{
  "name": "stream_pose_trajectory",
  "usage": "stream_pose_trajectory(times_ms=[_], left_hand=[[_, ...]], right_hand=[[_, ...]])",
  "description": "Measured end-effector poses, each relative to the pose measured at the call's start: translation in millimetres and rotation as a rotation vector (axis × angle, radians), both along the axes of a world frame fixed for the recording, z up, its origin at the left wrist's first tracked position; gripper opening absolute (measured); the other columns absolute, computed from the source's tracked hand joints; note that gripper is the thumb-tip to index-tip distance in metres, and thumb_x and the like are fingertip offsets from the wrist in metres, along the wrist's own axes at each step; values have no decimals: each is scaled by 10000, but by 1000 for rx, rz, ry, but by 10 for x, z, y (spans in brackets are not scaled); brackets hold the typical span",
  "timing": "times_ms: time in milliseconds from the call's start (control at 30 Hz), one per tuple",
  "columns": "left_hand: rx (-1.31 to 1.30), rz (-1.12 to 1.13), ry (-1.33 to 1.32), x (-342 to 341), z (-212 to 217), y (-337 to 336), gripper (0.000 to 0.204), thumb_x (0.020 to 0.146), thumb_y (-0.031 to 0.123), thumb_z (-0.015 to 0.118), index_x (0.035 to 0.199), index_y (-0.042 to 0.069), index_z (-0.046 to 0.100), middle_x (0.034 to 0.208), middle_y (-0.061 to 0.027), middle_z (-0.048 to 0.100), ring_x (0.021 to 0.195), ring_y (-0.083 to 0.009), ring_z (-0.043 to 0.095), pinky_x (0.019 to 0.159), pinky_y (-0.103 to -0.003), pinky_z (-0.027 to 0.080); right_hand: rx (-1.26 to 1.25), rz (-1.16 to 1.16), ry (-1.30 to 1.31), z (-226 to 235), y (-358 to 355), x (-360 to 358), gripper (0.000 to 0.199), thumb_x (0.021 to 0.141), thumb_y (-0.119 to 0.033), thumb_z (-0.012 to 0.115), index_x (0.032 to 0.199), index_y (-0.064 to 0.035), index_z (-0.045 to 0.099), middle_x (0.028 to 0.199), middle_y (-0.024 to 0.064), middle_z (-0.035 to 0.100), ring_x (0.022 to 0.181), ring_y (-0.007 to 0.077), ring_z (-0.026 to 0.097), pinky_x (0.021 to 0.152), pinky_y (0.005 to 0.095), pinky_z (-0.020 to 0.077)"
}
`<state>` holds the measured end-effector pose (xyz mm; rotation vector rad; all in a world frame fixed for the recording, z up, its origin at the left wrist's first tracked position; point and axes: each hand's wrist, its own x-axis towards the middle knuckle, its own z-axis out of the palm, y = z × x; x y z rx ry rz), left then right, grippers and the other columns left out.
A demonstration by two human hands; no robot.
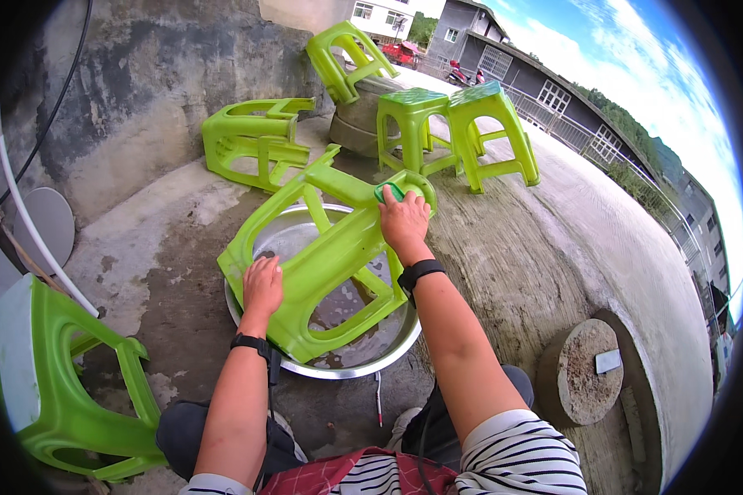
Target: The person washes green plastic stools in a large metal basin containing water using a scrub brush.
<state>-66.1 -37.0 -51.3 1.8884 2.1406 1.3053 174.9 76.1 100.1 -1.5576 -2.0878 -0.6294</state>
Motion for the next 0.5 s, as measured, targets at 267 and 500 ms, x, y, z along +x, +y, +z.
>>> stream_pose_trajectory(times_ms=[267, 500], left_hand=[[-32, -139, -728, -254, -110, 86, 551, 1031, 429, 259, 1171, 82, 663, 1180, -116, 653, 1239, -295, 497, 1062, -448, 297], [-6, -31, 38, 89, 124, -14, 439, 1016, 379, 360, 1129, 79, 660, 1073, -112, 650, 1119, -302, 541, 991, -418, 378]], right_hand=[[-67, 596, 69, -881, -1405, -853, 531, 798, -286, 703, 1310, -272, 562, 1047, 151, 506, 937, 320, 507, 811, 415, 410], [162, -25, 554, -855, -255, 158, 567, 881, -215, 619, 1412, -169, 427, 1042, 205, 498, 927, 364, 488, 815, 451, 406]])
